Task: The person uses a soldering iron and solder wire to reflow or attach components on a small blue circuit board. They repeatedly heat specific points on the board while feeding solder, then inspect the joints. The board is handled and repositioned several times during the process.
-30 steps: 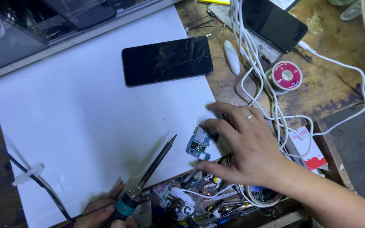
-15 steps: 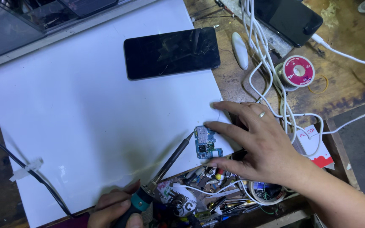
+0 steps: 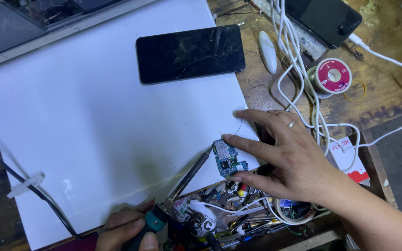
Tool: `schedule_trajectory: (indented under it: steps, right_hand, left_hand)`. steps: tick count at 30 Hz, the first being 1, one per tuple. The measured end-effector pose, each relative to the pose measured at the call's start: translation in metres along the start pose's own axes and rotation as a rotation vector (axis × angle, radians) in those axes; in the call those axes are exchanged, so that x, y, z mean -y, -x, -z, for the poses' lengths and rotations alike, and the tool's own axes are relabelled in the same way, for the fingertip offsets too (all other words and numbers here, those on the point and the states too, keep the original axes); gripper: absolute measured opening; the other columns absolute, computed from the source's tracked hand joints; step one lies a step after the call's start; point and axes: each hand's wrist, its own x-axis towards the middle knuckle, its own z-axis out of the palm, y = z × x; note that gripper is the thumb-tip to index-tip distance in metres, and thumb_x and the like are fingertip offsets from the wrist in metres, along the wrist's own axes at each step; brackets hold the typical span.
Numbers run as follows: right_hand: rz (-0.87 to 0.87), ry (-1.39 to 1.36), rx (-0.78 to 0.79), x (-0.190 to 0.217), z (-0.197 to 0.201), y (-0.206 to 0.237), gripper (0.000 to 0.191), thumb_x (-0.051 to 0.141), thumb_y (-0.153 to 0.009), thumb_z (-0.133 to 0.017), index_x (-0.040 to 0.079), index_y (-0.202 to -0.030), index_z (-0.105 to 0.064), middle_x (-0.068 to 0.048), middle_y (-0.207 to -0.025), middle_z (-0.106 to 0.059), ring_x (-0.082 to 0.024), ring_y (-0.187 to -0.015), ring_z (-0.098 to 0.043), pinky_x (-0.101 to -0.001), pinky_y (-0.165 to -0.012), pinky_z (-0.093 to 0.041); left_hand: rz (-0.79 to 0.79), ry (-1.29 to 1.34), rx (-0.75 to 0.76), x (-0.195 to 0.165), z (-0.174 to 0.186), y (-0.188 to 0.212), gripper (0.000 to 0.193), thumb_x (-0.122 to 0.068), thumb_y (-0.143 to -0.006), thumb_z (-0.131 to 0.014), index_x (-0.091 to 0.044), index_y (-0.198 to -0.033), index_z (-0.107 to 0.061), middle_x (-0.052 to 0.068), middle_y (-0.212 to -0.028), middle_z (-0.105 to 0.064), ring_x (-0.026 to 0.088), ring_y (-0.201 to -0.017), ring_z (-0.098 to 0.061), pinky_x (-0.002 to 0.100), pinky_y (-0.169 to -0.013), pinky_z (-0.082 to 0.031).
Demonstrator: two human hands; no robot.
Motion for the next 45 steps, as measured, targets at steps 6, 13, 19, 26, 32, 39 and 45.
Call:
schedule_trajectory:
  steps: [6,13,19,26,32,39,45]
  right_hand:
    - [-0.001,-0.005,0.001,0.0,0.0,0.001,0.057,0.048,-0.08,-0.076,0.019,-0.129,-0.072,-0.017,-0.141,-0.056,-0.033,-0.115,-0.058,-0.0475,-0.098,-0.044]
    - [-0.002,-0.007,0.003,0.0,0.0,0.001,0.057,0.048,-0.079,-0.077,0.019,-0.128,-0.072,-0.017,-0.141,-0.056,-0.032,-0.114,-0.059,-0.047,-0.098,-0.044]
    - [-0.017,-0.018,0.013,-0.001,0.0,0.001,0.058,0.049,-0.079,-0.077,0.019,-0.128,-0.073,-0.017,-0.141,-0.057,-0.031,-0.11,-0.059,-0.0462,-0.096,-0.044]
    - [-0.018,-0.011,0.007,-0.001,-0.001,0.002,0.057,0.048,-0.079,-0.077,0.02,-0.128,-0.073,-0.016,-0.141,-0.057,-0.03,-0.108,-0.058,-0.0462,-0.094,-0.045]
    - [0.001,-0.004,0.001,-0.001,-0.001,0.002,0.056,0.049,-0.081,-0.076,0.019,-0.129,-0.072,-0.016,-0.141,-0.056,-0.03,-0.111,-0.059,-0.0471,-0.096,-0.044]
    - [0.004,-0.004,-0.004,-0.001,0.0,0.002,0.056,0.049,-0.082,-0.076,0.019,-0.129,-0.072,-0.016,-0.141,-0.056,-0.031,-0.113,-0.059,-0.0471,-0.097,-0.044]
    - [-0.019,-0.011,0.013,-0.001,-0.001,0.002,0.058,0.05,-0.08,-0.076,0.019,-0.129,-0.072,-0.016,-0.141,-0.056,-0.03,-0.109,-0.059,-0.0464,-0.095,-0.045]
  left_hand:
    - [-0.014,0.017,0.027,0.005,0.003,0.0,0.024,-0.017,-0.098,-0.066,-0.008,-0.112,-0.049,0.011,-0.09,-0.06,0.018,-0.077,-0.067,0.053,-0.101,-0.064]
    - [-0.025,0.011,0.017,0.0,0.001,-0.001,0.024,-0.017,-0.097,-0.065,-0.008,-0.112,-0.05,0.012,-0.09,-0.06,0.019,-0.077,-0.067,0.052,-0.099,-0.063]
    - [-0.021,0.012,-0.094,-0.003,-0.011,-0.001,0.023,-0.02,-0.101,-0.063,-0.008,-0.113,-0.048,0.01,-0.085,-0.057,0.016,-0.069,-0.064,0.051,-0.095,-0.065]
    - [-0.029,0.009,-0.044,-0.003,-0.006,-0.004,0.023,-0.022,-0.101,-0.063,-0.009,-0.112,-0.048,0.011,-0.086,-0.058,0.016,-0.066,-0.064,0.054,-0.099,-0.066]
    - [-0.018,-0.012,-0.028,-0.004,-0.005,-0.002,0.023,-0.021,-0.1,-0.063,-0.009,-0.112,-0.048,0.012,-0.087,-0.059,0.018,-0.074,-0.066,0.052,-0.097,-0.065]
    - [-0.032,-0.005,0.007,0.0,0.0,-0.003,0.023,-0.02,-0.099,-0.064,-0.009,-0.113,-0.049,0.012,-0.088,-0.06,0.017,-0.073,-0.066,0.053,-0.099,-0.065]
    - [-0.049,0.019,0.012,0.004,0.001,-0.003,0.024,-0.019,-0.099,-0.065,-0.009,-0.113,-0.049,0.011,-0.088,-0.06,0.017,-0.074,-0.066,0.052,-0.097,-0.065]
